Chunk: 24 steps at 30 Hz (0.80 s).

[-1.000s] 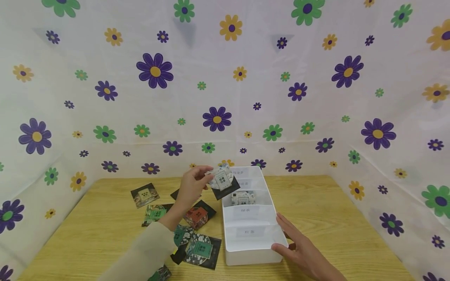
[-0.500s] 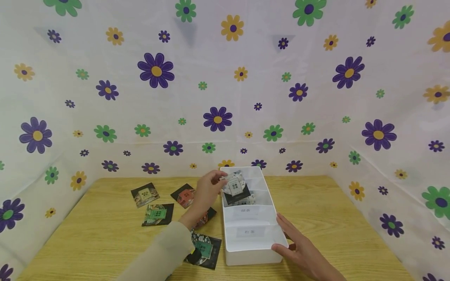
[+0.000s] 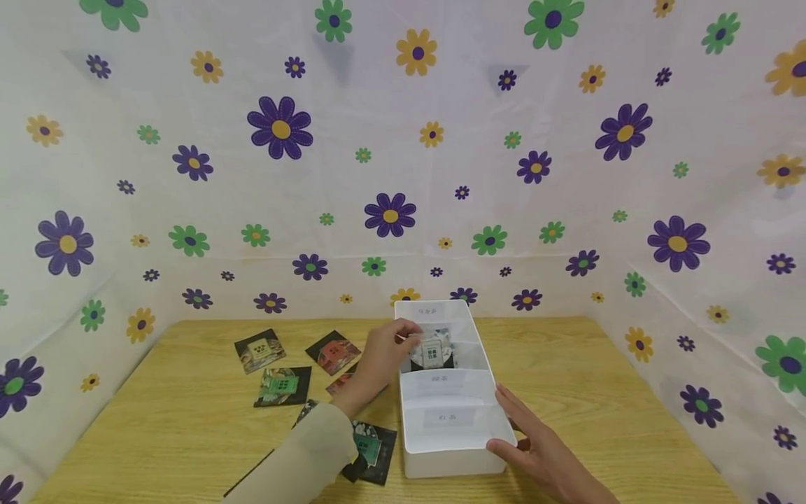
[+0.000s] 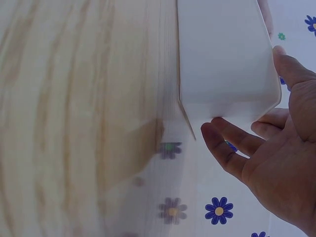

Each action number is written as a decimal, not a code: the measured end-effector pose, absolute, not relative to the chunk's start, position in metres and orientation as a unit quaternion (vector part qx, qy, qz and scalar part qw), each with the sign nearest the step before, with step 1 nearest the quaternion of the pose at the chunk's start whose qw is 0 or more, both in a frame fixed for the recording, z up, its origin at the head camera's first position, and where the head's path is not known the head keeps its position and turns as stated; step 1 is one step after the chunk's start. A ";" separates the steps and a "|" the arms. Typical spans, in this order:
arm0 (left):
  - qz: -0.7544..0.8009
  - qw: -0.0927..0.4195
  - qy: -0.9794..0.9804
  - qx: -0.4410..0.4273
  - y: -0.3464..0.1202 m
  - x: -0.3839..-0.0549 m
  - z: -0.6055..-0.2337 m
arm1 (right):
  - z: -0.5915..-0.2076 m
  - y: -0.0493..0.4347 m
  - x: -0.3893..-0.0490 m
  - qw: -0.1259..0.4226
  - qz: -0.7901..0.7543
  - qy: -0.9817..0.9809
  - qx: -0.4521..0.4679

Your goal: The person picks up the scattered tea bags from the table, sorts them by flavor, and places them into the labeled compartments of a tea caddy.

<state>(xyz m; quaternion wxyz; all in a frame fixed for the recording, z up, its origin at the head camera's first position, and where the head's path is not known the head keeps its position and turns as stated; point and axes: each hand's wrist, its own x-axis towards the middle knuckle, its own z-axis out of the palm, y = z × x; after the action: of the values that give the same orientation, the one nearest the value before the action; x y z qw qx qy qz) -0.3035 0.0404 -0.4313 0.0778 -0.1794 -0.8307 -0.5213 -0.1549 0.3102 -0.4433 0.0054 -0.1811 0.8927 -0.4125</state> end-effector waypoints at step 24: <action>-0.307 0.200 -0.911 -0.189 0.051 -0.290 -0.434 | -0.439 0.309 -0.152 0.011 -0.413 0.896 -0.163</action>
<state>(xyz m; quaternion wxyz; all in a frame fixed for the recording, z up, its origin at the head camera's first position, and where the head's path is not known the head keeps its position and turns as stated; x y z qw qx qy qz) -0.2896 0.0514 -0.4337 0.1998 -0.1894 -0.9110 -0.3069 -0.1517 0.3092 -0.4392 0.0112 -0.1632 0.8959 -0.4130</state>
